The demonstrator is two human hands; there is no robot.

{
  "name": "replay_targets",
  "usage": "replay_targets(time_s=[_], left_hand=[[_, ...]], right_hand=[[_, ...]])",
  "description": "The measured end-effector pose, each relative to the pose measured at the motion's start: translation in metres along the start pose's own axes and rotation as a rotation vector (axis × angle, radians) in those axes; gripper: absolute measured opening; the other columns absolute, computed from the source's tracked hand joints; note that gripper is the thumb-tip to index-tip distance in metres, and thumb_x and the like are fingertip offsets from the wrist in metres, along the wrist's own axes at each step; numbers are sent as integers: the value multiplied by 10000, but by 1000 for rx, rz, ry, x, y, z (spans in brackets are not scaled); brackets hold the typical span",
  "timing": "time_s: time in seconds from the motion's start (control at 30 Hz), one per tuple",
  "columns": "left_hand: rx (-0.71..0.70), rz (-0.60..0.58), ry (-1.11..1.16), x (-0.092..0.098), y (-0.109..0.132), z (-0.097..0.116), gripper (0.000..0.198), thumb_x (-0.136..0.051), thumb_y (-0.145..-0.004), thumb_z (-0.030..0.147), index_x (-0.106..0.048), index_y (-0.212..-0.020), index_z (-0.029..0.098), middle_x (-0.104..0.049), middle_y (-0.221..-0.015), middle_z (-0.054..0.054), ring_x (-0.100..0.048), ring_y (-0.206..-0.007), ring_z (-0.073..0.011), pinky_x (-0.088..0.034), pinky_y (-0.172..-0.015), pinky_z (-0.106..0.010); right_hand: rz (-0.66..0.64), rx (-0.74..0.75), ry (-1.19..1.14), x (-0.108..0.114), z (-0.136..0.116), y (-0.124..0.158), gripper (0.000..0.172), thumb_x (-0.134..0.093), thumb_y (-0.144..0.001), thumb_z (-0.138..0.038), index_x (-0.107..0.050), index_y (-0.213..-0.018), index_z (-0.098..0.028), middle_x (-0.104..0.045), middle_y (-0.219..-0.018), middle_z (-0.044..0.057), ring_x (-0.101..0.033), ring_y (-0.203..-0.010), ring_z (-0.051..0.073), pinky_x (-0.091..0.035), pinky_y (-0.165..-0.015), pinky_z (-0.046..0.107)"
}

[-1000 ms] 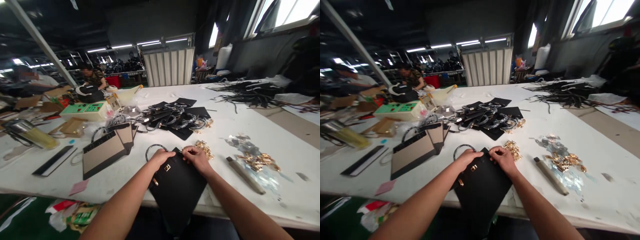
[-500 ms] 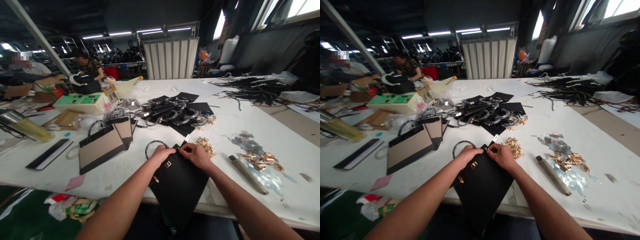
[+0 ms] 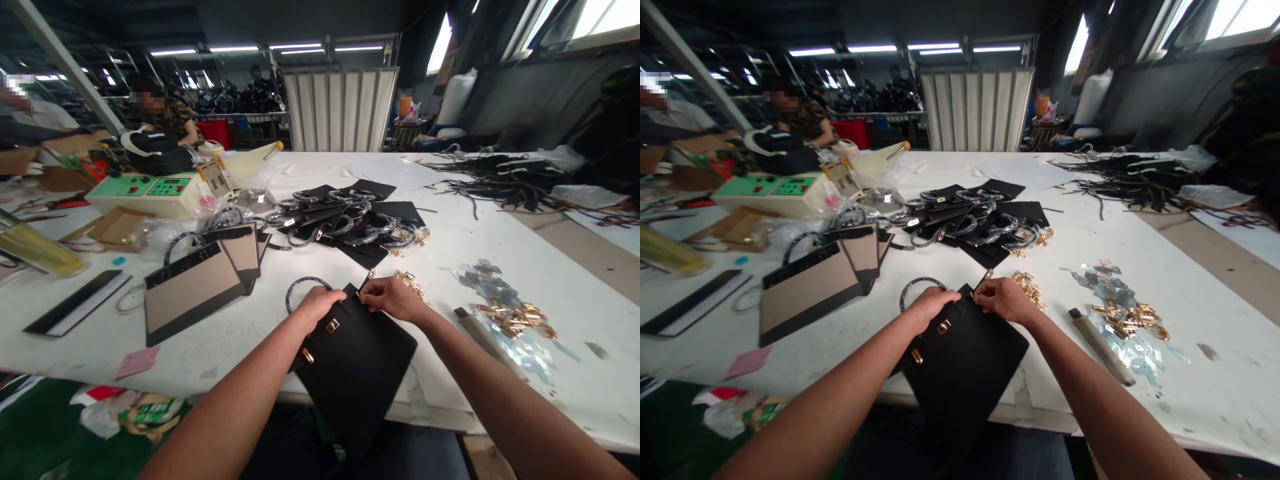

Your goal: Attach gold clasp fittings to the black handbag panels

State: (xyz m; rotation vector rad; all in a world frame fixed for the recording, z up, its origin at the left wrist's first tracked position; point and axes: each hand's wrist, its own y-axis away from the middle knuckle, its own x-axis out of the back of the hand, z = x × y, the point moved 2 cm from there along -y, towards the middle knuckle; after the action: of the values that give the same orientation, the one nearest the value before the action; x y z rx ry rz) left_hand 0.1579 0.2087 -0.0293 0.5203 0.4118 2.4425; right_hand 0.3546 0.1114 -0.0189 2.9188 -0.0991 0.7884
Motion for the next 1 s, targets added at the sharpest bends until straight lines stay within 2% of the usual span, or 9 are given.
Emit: replay_targets(time_s=[0.17, 0.47, 0.53, 0.6, 0.67, 0.73, 0.8, 1.0], left_hand=[[1, 5, -10, 1, -2, -2, 256, -726, -729, 407, -716, -715, 152, -725, -685, -69, -674, -609, -206, -470, -520, -255], [-8, 15, -12, 2, -2, -6, 262, -705, -733, 424, -673, -690, 168, -685, -645, -43, -654, -608, -203, -457, -520, -257], [-5, 12, -12, 2, -2, -5, 265, -691, -740, 434, -683, -714, 170, -695, -671, -45, -661, -629, -205, -457, -531, -260], [1, 27, -19, 2, 1, -4, 266, -679, -740, 435, -694, -725, 169, -698, -682, -49, -660, -638, -209, -449, -529, -266], [12, 62, -32, 2, 9, -1, 243, -687, -714, 407, -699, -709, 164, -690, -668, -51, -655, -635, -214, -434, -521, -273], [24, 102, -39, 1, 17, 1, 206, -713, -666, 363, -706, -694, 160, -693, -668, -55, -660, -649, -221, -428, -526, -276], [29, 136, -26, 0, 22, 0, 205, -732, -627, 337, -730, -725, 157, -720, -716, -59, -678, -686, -229, -437, -540, -278], [33, 194, -10, -6, 20, -16, 350, -781, -546, 308, -774, -864, 161, -768, -900, -71, -704, -830, -246, -502, -649, -281]], right_hand=[[-26, 14, 7, -2, -6, 4, 178, -677, -864, -363, -719, -865, -191, -715, -685, 3, -676, -642, 156, -474, -596, 227], [223, 58, 318, -27, -15, 7, 97, -636, -855, -264, -678, -793, -202, -683, -713, -5, -604, -644, 142, -376, -603, 242], [230, 64, 353, -29, -19, 7, 69, -630, -855, -240, -684, -883, -208, -686, -732, -6, -601, -647, 143, -367, -612, 243], [210, 89, 375, -31, -26, 11, 200, -609, -870, -227, -680, -1058, -228, -707, -787, -3, -621, -679, 152, -372, -637, 246], [168, 126, 431, -32, -34, 16, 268, -569, -892, -223, -664, -1140, -258, -727, -852, 6, -645, -724, 170, -370, -660, 258], [99, 142, 499, -34, -38, 18, 232, -519, -905, -219, -675, -1071, -266, -733, -861, 15, -656, -732, 184, -358, -654, 271], [21, 125, 537, -36, -37, 14, 223, -495, -890, -210, -671, -1018, -258, -715, -788, 16, -647, -683, 189, -349, -627, 276], [-74, 142, 513, -45, -18, -3, 227, -502, -826, -242, -705, -916, -289, -721, -741, 18, -680, -674, 225, -441, -623, 292]])
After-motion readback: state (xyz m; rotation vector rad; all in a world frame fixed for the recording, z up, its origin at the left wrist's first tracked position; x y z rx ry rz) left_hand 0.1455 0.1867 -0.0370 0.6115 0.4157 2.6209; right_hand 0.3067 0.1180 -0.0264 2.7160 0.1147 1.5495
